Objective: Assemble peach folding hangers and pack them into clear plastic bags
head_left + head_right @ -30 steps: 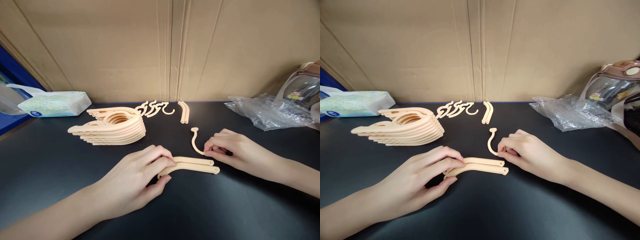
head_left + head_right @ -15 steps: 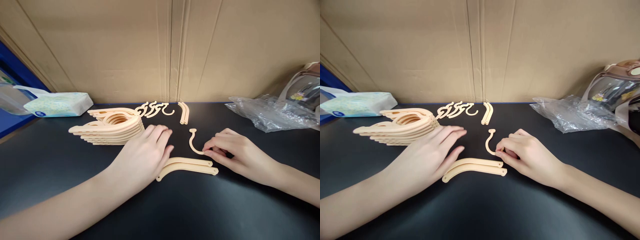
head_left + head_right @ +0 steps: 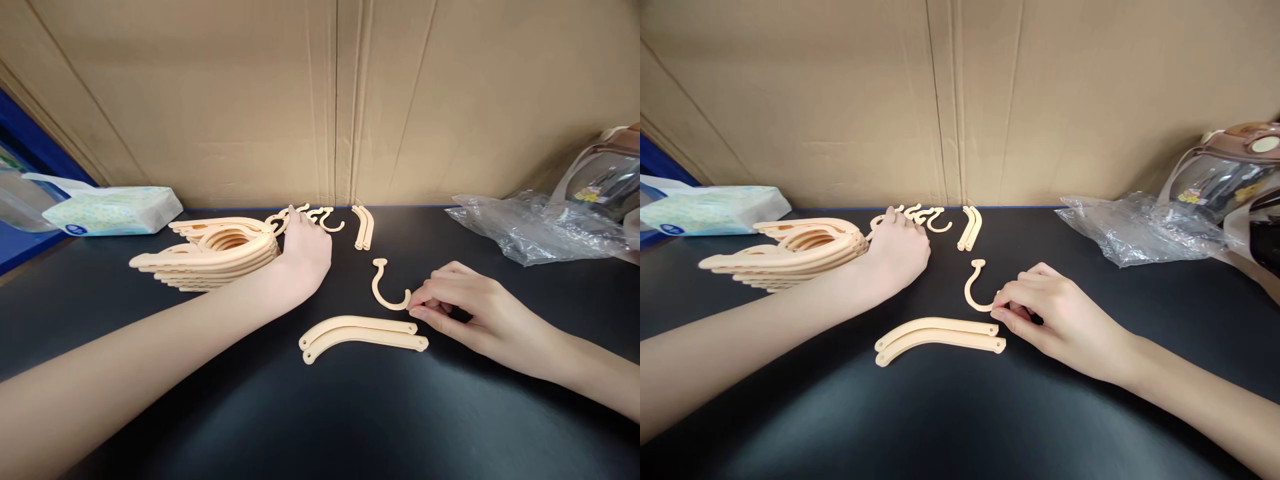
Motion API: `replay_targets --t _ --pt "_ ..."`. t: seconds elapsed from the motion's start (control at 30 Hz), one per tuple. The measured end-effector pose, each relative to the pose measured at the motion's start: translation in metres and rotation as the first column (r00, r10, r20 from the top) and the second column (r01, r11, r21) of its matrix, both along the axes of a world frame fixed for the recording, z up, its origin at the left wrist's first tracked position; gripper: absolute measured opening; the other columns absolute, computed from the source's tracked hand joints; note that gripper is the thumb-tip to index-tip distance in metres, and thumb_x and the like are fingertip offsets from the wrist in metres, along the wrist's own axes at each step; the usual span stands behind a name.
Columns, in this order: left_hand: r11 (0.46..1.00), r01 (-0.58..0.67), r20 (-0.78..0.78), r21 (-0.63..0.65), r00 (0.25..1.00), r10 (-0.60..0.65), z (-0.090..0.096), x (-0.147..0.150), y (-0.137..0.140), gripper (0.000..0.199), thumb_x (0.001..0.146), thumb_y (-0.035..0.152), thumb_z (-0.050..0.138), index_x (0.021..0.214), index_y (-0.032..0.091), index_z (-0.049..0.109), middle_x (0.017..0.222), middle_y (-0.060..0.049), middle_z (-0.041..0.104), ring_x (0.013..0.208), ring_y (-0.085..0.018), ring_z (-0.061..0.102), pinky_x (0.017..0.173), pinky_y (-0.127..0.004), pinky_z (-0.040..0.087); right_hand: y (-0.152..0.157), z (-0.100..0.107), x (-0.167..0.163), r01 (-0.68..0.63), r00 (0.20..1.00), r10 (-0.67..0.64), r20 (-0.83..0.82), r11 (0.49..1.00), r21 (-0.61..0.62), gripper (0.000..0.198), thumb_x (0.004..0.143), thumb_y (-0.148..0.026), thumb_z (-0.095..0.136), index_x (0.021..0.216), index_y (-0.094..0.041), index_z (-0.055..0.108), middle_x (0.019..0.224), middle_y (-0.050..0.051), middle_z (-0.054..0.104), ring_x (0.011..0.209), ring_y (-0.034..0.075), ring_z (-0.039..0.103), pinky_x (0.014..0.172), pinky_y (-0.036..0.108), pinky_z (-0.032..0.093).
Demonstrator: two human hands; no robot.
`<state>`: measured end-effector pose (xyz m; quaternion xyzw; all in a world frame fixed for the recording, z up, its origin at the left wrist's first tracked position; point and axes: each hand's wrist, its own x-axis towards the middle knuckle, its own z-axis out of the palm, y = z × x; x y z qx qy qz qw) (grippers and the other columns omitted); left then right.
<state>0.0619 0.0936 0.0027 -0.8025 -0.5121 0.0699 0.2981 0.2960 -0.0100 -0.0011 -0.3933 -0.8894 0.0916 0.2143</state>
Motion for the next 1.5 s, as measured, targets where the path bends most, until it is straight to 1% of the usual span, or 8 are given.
replay_targets --t 0.2,0.33,0.5,0.77,0.93,1.1,1.27,1.5 --pt "0.999 0.038 0.037 -0.02 0.999 -0.038 -0.003 -0.01 0.01 0.025 0.094 0.035 0.064 0.1 0.012 0.07 0.105 -0.01 0.073 0.112 -0.026 0.065 0.109 -0.054 0.039 0.002 0.0 -0.003 -0.014 1.0 0.014 0.004 1.0 -0.009 0.02 0.101 -0.028 0.05 0.087 -0.022 0.062 0.067 -0.003 0.06 0.066 0.014 0.057 0.074 0.031 0.042" --pt "0.995 0.088 0.093 -0.044 0.992 -0.083 -0.002 -0.009 0.002 0.019 0.093 0.02 0.059 0.092 0.009 0.074 0.1 -0.014 0.075 0.11 -0.031 0.065 0.107 -0.054 0.037 0.002 0.0 -0.003 -0.021 1.0 0.021 0.003 1.0 -0.008 0.02 0.101 -0.029 0.05 0.087 -0.022 0.062 0.067 -0.003 0.06 0.066 0.013 0.056 0.073 0.03 0.042" --pt "0.988 0.137 0.107 -0.072 0.986 -0.129 0.003 -0.002 -0.02 0.027 0.083 0.003 0.049 0.075 0.005 0.075 0.086 -0.021 0.073 0.101 -0.038 0.065 0.094 -0.05 0.041 0.0 -0.001 0.0 -0.029 1.0 0.029 0.004 1.0 -0.009 0.02 0.101 -0.029 0.05 0.088 -0.021 0.063 0.068 -0.003 0.059 0.066 0.013 0.055 0.074 0.03 0.041" --pt "0.968 0.24 0.002 -0.076 0.971 -0.24 0.011 -0.013 -0.066 0.024 0.078 0.007 0.053 0.072 0.009 0.076 0.071 -0.018 0.069 0.078 -0.031 0.063 0.07 -0.039 0.047 0.0 -0.002 -0.001 -0.025 1.0 0.025 -0.017 1.0 -0.005 0.019 0.102 -0.03 0.05 0.09 -0.023 0.063 0.069 -0.002 0.06 0.066 0.014 0.055 0.075 0.032 0.041" --pt "0.939 0.344 -0.047 -0.022 0.937 -0.345 0.006 -0.044 -0.092 0.034 0.072 -0.004 0.046 0.081 0.006 0.078 0.083 -0.02 0.073 0.08 -0.03 0.064 0.064 -0.036 0.049 0.002 -0.003 0.0 -0.023 0.999 0.023 -0.023 0.999 0.022 0.017 0.101 -0.03 0.051 0.091 -0.023 0.064 0.068 -0.003 0.06 0.064 0.014 0.054 0.074 0.032 0.041" --pt "0.817 0.567 -0.03 0.109 0.823 -0.567 0.002 -0.065 -0.1 0.049 0.079 -0.009 0.037 0.111 0.001 0.073 0.106 -0.018 0.075 0.096 -0.028 0.068 0.077 -0.036 0.053 0.006 0.007 -0.002 -0.026 1.0 0.027 -0.003 0.991 0.128 0.014 0.099 -0.026 0.052 0.092 -0.023 0.064 0.07 -0.002 0.063 0.066 0.015 0.058 0.075 0.034 0.042" --pt "0.752 0.659 0.13 0.02 0.744 -0.655 0.006 -0.068 -0.096 0.041 0.092 -0.002 0.038 0.118 0.003 0.069 0.11 -0.015 0.074 0.101 -0.025 0.067 0.083 -0.034 0.052 0.016 0.015 -0.014 -0.069 0.996 0.055 0.074 0.98 0.188 0.019 0.1 -0.027 0.051 0.108 -0.02 0.067 0.101 0.006 0.072 0.088 0.02 0.066 0.079 0.037 0.047" --pt "0.724 0.69 0.162 0.01 0.714 -0.682 0.005 -0.071 -0.09 0.032 0.097 0.004 0.042 0.114 0.002 0.068 0.104 -0.017 0.073 0.098 -0.027 0.066 0.082 -0.036 0.052 0.04 0.002 -0.034 -0.107 0.986 0.09 0.14 0.987 0.12 0.044 0.099 -0.045 0.051 0.135 -0.021 0.062 0.138 0.012 0.063 0.125 0.029 0.058 0.103 0.051 0.046"
